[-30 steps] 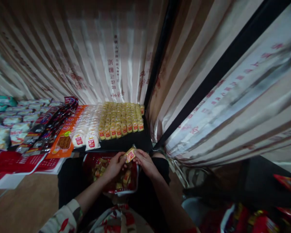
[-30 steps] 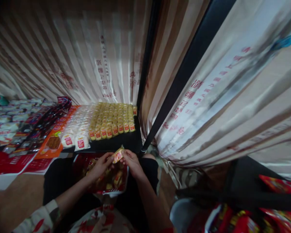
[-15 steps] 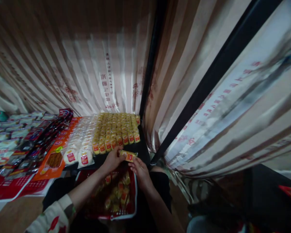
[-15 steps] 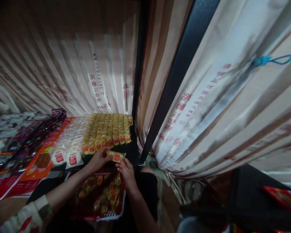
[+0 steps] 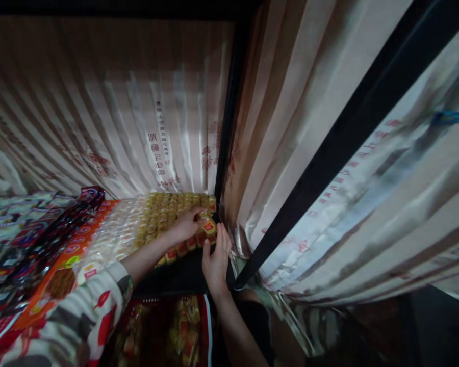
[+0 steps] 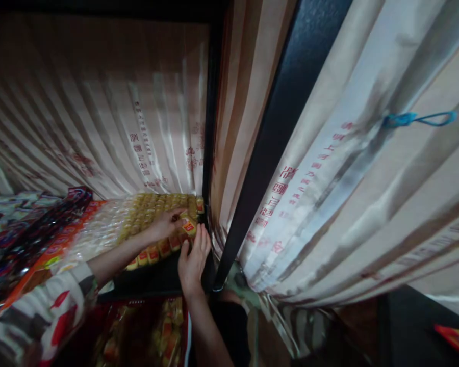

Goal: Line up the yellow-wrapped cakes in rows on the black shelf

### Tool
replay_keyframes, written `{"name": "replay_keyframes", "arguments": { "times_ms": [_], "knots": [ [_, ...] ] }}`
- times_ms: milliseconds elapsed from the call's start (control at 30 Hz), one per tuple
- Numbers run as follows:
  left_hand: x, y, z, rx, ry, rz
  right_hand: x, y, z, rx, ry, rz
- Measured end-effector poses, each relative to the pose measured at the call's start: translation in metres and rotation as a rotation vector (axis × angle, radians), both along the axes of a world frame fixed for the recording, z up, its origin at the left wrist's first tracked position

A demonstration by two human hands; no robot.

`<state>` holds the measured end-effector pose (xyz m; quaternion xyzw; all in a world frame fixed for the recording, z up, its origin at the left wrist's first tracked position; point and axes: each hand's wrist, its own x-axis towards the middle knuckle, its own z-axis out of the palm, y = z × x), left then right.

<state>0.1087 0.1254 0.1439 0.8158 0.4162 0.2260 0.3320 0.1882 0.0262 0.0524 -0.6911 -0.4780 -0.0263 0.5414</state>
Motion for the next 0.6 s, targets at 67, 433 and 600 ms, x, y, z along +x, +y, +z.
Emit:
{"name": "replay_keyframes", "arguments": {
  "times_ms": [67, 433, 600],
  "knots": [
    [0.015, 0.013, 0.008, 0.068, 0.043, 0.001, 0.003, 0.012, 0.002, 0.000, -0.014, 0.010],
    [0.083, 0.078, -0.002, 0.222, 0.176, -0.015, 0.033, 0.053, -0.009, -0.082, 0.202, -0.011],
    [0.097, 0.095, -0.017, 0.190, 0.131, -0.074, 0.037, 0.060, -0.022, -0.152, 0.271, 0.016]
  ]
}}
